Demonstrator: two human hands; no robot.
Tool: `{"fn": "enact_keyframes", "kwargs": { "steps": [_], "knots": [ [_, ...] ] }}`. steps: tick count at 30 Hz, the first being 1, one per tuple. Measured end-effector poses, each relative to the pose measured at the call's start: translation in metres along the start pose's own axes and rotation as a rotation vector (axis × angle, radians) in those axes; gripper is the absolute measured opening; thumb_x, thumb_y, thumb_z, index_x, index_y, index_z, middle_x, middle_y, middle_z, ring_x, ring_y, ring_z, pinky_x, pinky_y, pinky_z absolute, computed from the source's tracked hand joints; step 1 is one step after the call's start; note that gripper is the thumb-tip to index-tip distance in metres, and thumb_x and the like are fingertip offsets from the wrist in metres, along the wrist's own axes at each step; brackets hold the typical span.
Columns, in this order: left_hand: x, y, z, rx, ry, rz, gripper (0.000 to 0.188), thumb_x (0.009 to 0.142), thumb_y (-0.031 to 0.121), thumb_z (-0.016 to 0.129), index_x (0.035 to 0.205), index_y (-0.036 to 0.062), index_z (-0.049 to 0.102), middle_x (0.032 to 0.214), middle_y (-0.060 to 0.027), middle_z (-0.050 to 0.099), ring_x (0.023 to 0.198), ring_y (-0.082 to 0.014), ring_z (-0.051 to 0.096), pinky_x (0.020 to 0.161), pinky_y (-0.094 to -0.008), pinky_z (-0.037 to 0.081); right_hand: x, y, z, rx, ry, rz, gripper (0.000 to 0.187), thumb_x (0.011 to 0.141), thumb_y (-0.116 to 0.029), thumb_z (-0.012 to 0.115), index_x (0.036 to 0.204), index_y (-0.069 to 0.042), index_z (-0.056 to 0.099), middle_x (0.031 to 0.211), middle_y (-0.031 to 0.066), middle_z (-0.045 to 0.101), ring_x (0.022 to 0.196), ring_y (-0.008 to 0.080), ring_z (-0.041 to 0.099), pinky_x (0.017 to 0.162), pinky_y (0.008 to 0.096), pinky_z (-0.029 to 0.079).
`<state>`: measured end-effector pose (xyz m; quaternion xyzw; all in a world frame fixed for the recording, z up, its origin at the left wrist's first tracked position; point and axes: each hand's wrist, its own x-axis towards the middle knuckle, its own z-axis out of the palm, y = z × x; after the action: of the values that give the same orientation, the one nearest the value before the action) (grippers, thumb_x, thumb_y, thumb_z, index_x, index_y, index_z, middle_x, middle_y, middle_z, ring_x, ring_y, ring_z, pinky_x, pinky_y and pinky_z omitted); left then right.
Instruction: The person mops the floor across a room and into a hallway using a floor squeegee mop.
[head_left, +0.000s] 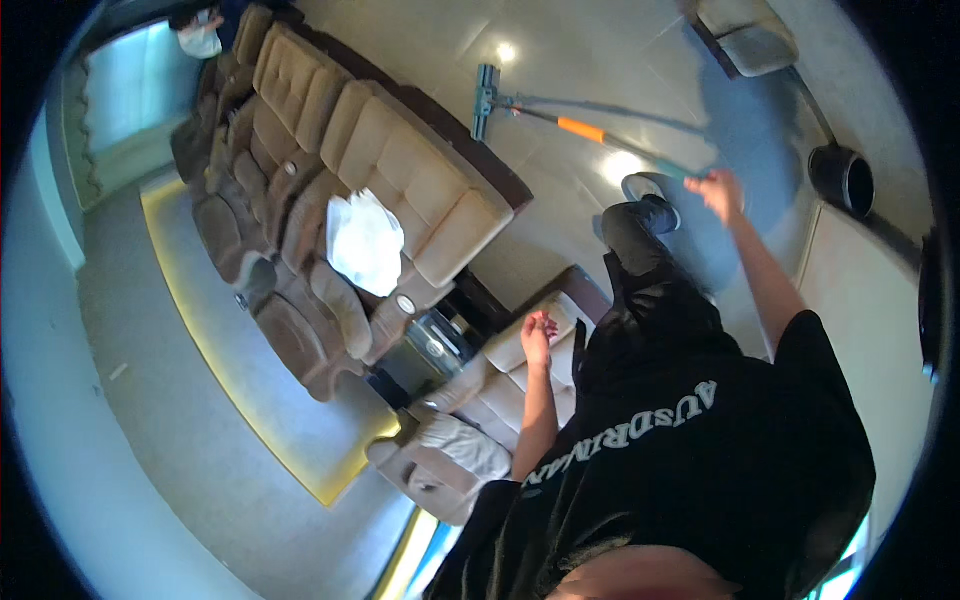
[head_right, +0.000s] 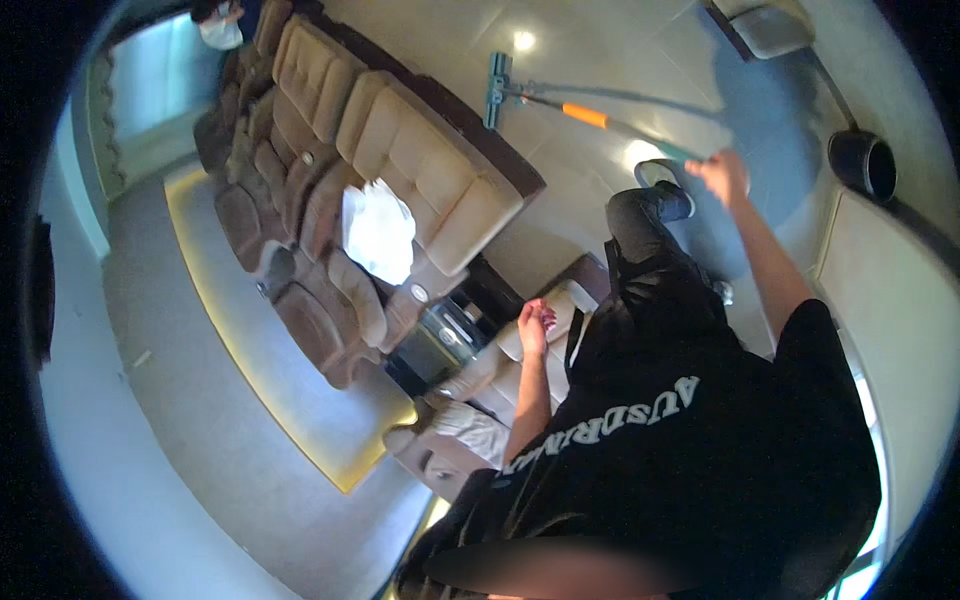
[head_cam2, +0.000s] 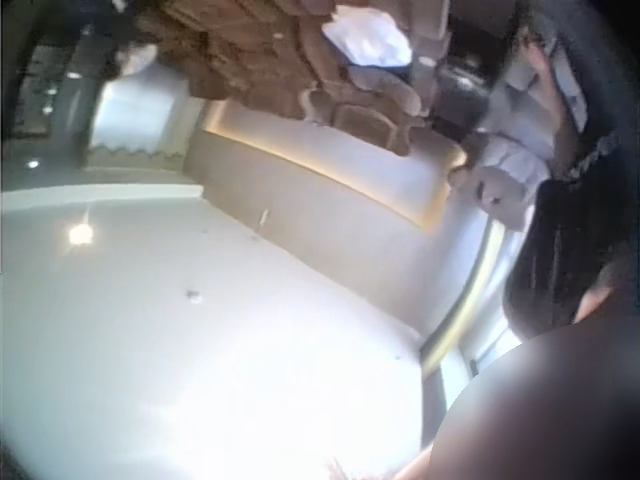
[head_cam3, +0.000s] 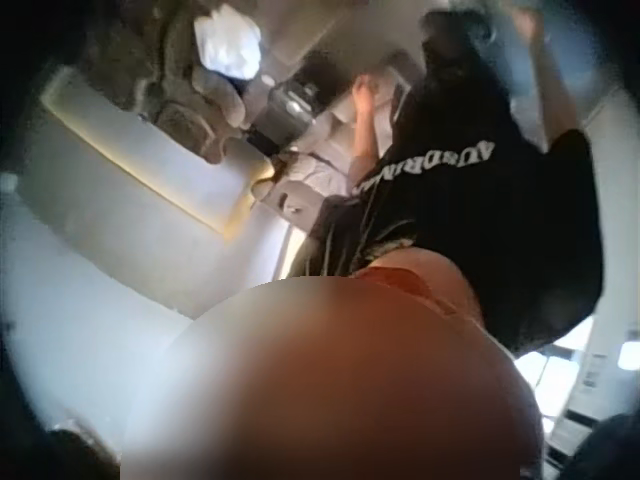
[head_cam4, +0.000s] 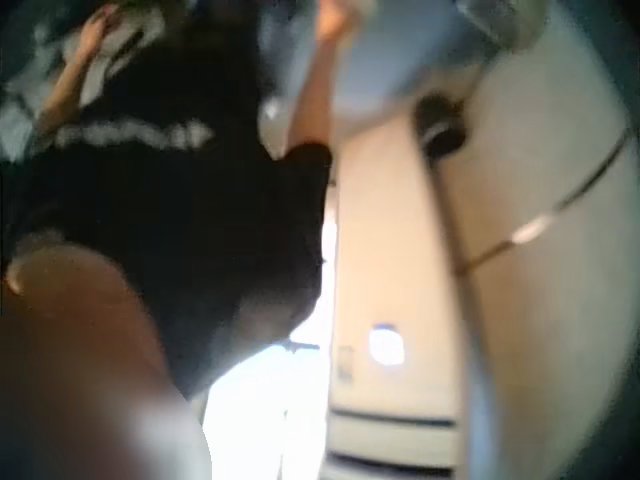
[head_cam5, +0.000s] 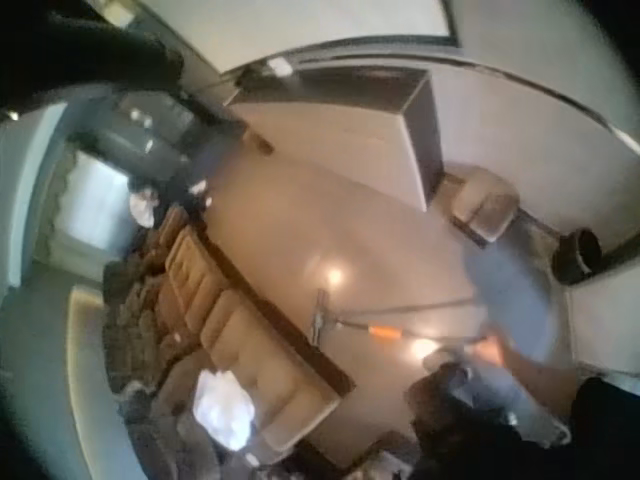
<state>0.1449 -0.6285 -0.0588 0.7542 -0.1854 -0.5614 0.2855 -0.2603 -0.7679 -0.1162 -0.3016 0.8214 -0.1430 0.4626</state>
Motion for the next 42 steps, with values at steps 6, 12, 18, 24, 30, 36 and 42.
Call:
{"fn": "enact_keyframes", "kwargs": {
  "steps": [6,12,18,24,30,36,42],
  "knots": [
    [-0.01,-0.016,0.025,0.056,-0.135,-0.181,0.01,0.077,0.01,0.041,0.081,0.003,0.047,0.062,-0.0039,0.05,0.051,-0.0086,0.046,0.046,-0.0196,0.036,0.076,-0.161,-0.076,-0.374,-0.114,-0.417,0.04,0.061,-0.037,0.06,0.062,0.002,0.05,0.048,0.0098,0.049,0.035,0.0186,0.046,0.034,0.03,0.035],
    [-0.037,-0.067,0.035,-0.063,-0.145,-0.174,0.011,0.075,0.01,0.04,0.081,0.0048,0.048,0.059,-0.0032,0.05,0.049,-0.0097,0.047,0.046,-0.0207,0.037,0.027,-0.238,-0.054,-0.704,-0.251,-0.408,0.037,0.074,-0.031,0.048,0.065,0.005,0.046,0.048,0.0103,0.047,0.037,0.0189,0.047,0.032,0.0297,0.038],
    [-0.078,-0.147,0.037,-0.136,-0.063,-0.224,0.011,0.073,0.01,0.04,0.079,0.0065,0.048,0.059,-0.0031,0.051,0.049,-0.0098,0.047,0.046,-0.0203,0.037,-0.043,-0.092,0.01,-0.764,-0.648,-0.285,0.019,0.066,-0.012,0.05,0.077,0.004,0.045,0.058,0.0135,0.052,0.043,0.018,0.052,0.034,0.0293,0.04],
    [-0.138,-0.27,0.029,-0.355,0.054,-0.255,0.011,0.07,0.01,0.041,0.075,0.0052,0.049,0.057,-0.0039,0.051,0.048,-0.0102,0.046,0.043,-0.0215,0.038,-0.14,0.108,0.086,-0.655,-0.509,-0.303,0.022,0.058,-0.004,0.048,0.077,0.005,0.04,0.054,0.0169,0.05,0.044,0.0245,0.053,0.035,0.0328,0.041],
    [-0.192,-0.481,0.022,0.134,0.102,0.296,0.011,0.066,0.012,0.043,0.062,0.0042,0.051,0.049,-0.0044,0.044,0.041,-0.0133,0.041,0.036,-0.0273,0.032,-0.228,0.2,0.035,-0.778,-0.477,-0.258,0.018,0.064,-0.002,0.043,0.081,0.003,0.038,0.053,0.0173,0.049,0.044,0.0256,0.053,0.036,0.0345,0.041],
    [-0.214,-0.449,0.019,0.085,-0.096,-0.531,0.016,0.069,0.011,0.041,0.058,0.0037,0.05,0.05,-0.009,0.048,0.041,-0.0171,0.047,0.035,-0.0311,0.037,-0.309,0.249,-0.059,-0.703,-0.541,-0.125,0.012,0.069,-0.01,0.048,0.077,-0.002,0.043,0.048,0.008,0.044,0.038,0.0185,0.046,0.032,0.0291,0.035],
    [-0.133,-0.321,0.083,-0.336,-0.108,-0.195,0.015,0.072,0.02,0.049,0.069,0.0054,0.051,0.053,0.0007,0.046,0.046,-0.0092,0.044,0.04,-0.0202,0.035,-0.328,0.276,-0.051,0.028,-0.585,0.138,0.017,0.073,-0.02,0.05,0.072,-0.003,0.047,0.048,0.0032,0.043,0.041,0.0122,0.044,0.037,0.0262,0.034]
  ]
}}
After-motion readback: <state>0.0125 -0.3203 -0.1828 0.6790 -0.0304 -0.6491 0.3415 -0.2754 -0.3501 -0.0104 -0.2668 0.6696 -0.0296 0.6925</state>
